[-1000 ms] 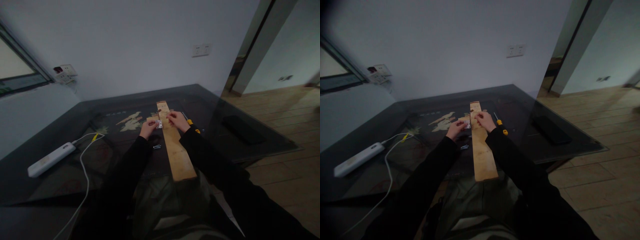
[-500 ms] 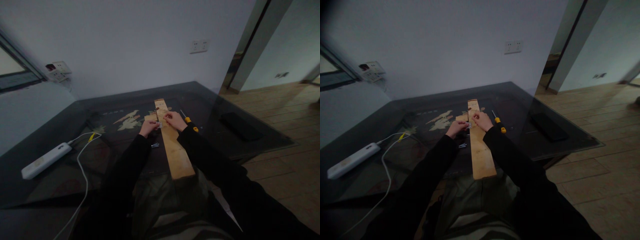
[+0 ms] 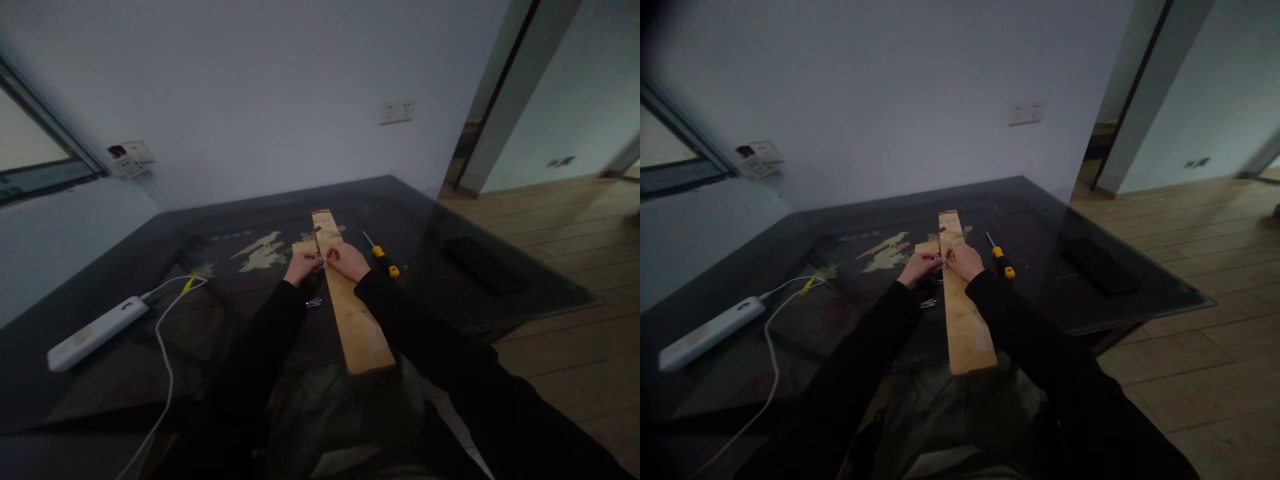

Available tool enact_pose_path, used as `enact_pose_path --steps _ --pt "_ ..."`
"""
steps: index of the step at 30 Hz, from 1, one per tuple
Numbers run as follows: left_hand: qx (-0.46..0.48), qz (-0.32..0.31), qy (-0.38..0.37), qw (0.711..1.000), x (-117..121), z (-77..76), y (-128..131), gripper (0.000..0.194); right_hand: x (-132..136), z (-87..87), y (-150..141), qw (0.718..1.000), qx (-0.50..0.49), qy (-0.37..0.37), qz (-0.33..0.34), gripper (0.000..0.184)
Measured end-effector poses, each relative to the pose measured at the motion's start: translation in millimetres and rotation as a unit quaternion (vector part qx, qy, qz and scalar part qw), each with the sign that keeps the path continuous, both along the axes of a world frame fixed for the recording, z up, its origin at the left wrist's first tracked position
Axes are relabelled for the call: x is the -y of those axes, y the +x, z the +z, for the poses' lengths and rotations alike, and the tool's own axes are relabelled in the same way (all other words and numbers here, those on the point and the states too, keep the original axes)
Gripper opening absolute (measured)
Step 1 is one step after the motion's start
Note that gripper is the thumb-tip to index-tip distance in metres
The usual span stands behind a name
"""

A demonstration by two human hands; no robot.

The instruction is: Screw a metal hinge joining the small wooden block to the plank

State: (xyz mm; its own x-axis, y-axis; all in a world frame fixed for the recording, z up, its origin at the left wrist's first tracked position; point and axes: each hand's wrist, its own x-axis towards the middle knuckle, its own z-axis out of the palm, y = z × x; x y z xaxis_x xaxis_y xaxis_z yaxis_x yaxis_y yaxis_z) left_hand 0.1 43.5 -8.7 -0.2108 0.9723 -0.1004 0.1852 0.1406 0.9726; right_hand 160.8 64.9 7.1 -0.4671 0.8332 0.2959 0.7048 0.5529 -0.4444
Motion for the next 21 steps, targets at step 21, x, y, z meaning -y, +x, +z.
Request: enact_pose_path --steps 21 --pt "-0.083 -0.005 0.015 0.996 -7 -5.5 -3 0.021 18 24.9 -3 0.989 -0.046 -0.038 0.133 0.012"
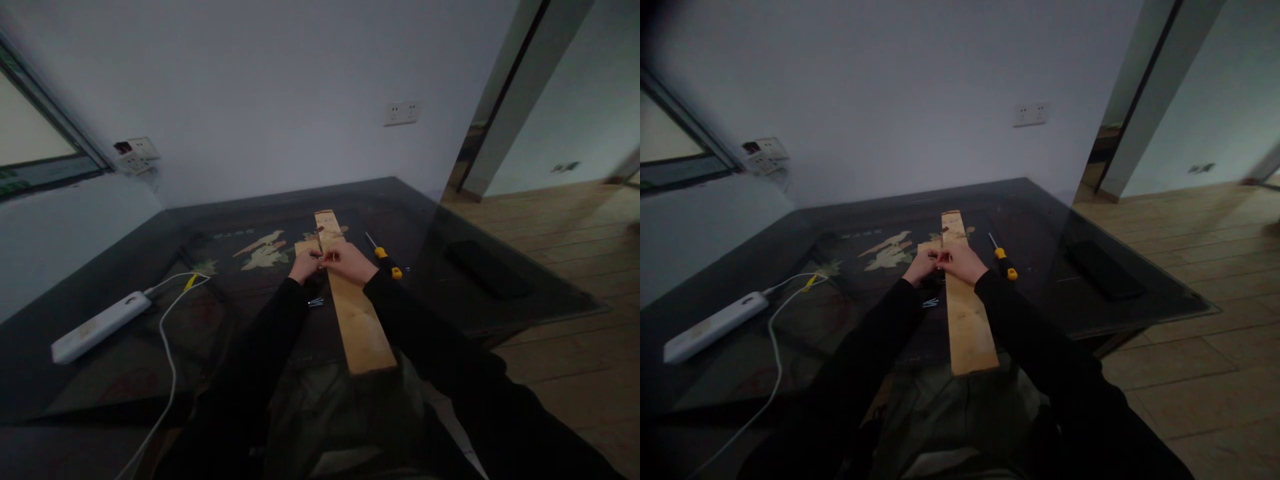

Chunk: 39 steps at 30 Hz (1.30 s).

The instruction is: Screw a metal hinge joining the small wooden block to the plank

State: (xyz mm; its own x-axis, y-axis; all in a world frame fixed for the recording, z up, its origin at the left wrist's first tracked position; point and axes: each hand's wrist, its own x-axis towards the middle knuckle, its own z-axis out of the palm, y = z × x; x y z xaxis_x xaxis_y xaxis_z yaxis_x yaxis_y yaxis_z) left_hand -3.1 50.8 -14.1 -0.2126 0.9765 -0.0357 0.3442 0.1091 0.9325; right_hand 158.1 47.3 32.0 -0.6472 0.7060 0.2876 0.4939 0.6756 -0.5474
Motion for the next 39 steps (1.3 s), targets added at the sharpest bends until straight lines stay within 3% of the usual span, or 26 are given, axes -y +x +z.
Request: enact_pose_path --steps 3,6,14,29,34,37,39 --pt "0.007 -0.005 0.024 1.0 -3 -4.4 -5 0.022 15 4.1 -7 0.987 0.044 -0.045 0.146 0.007" --pt "0.014 -0.005 0.021 1.0 -4 -7.4 -6 0.025 25 4.1 -11 0.974 0.108 -0.034 0.194 0.01" --pt "-0.008 -0.007 0.015 1.0 0 -3.9 -4 0.024 27 -4.5 -14 0.972 0.152 0.005 0.181 0.011" --pt "-0.006 -0.01 0.03 0.999 0 -3.9 -3 0.026 38 -12.6 -22 0.946 0.221 0.186 0.147 0.016" --pt "0.032 -0.01 0.01 0.999 -3 -4.8 -4 0.025 28 -4.5 -11 0.978 0.144 0.056 0.139 0.01" --pt "0.062 -0.013 0.011 0.998 -2 -3.8 -4 0.029 17 -0.4 -4 0.99 0.034 -0.051 0.123 0.006" --pt "0.071 -0.019 0.014 0.997 0 -2.9 -3 0.031 10 -0.7 -1 0.984 -0.058 -0.136 0.099 0.005"
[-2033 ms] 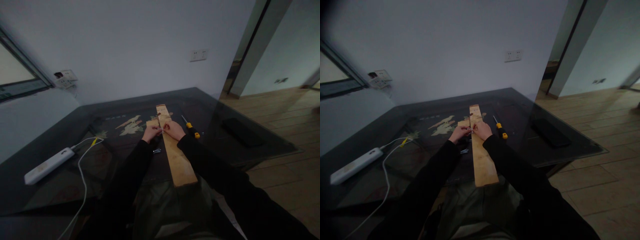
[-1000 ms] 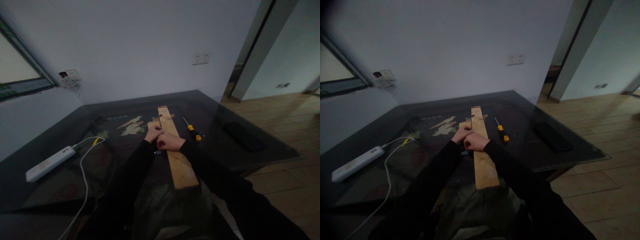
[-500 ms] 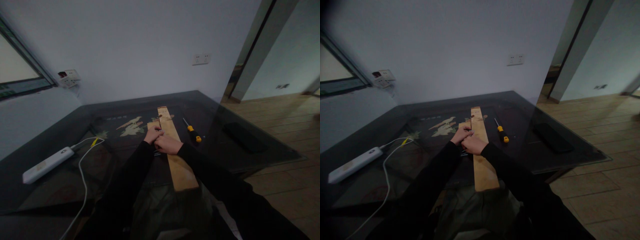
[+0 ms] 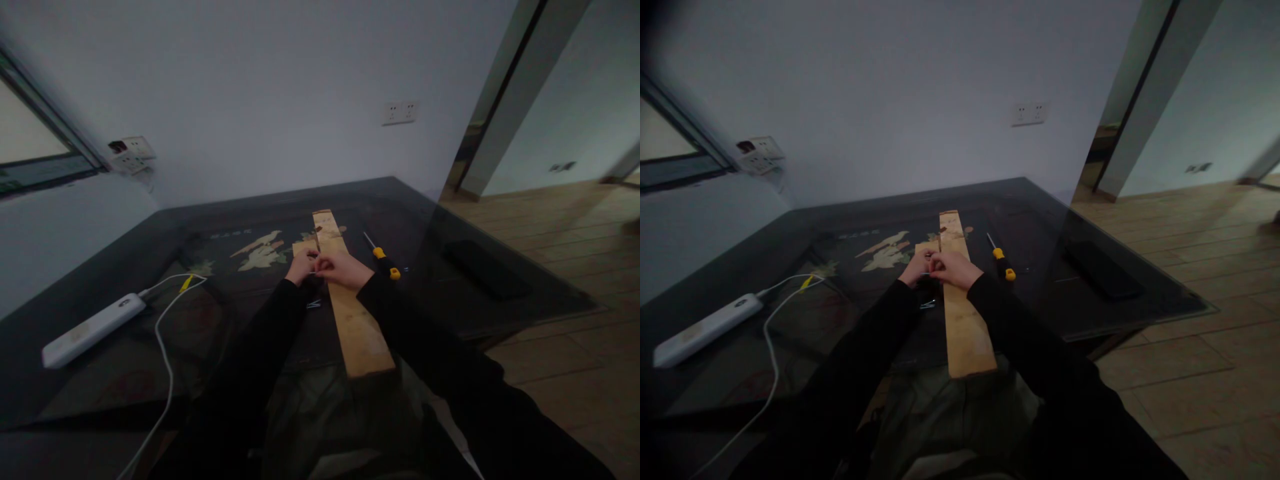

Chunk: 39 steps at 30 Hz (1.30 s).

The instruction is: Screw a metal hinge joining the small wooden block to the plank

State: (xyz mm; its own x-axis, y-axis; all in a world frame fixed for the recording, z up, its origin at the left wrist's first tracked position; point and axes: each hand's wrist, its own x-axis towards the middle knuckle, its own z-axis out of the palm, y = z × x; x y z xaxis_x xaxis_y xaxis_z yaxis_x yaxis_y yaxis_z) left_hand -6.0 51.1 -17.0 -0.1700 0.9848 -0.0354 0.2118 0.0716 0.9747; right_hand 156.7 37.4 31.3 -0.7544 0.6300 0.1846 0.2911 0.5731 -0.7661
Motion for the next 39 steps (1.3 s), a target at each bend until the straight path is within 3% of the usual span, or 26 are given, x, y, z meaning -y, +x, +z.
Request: enact_pose_path --steps 3,8,16,20,25,31,39 --pt "-0.015 0.001 -0.001 1.0 3 1.5 3 0.029 -13 -3.4 3 0.988 -0.104 -0.093 -0.072 0.01" --pt "-0.03 0.025 -0.026 0.999 6 5.1 8 0.024 -35 -9.1 7 0.95 -0.208 -0.125 -0.197 0.013" --pt "-0.027 0.02 -0.03 0.999 5 9.2 9 0.016 -52 -9.0 9 0.912 -0.302 -0.188 -0.204 0.014" --pt "-0.014 0.017 -0.032 0.999 5 8.0 8 0.017 -65 -9.9 3 0.909 -0.307 -0.195 -0.205 0.013" --pt "-0.023 0.017 -0.038 0.999 5 7.1 7 0.018 -70 -19.3 -8 0.925 -0.268 -0.122 -0.241 0.005" --pt "-0.035 0.018 -0.041 0.998 5 8.5 8 0.018 -62 -27.4 -11 0.958 -0.164 -0.017 -0.235 0.016" --pt "-0.028 0.021 -0.039 0.999 10 14.4 12 0.021 -60 -33.4 -10 0.967 -0.085 0.101 -0.22 0.017"
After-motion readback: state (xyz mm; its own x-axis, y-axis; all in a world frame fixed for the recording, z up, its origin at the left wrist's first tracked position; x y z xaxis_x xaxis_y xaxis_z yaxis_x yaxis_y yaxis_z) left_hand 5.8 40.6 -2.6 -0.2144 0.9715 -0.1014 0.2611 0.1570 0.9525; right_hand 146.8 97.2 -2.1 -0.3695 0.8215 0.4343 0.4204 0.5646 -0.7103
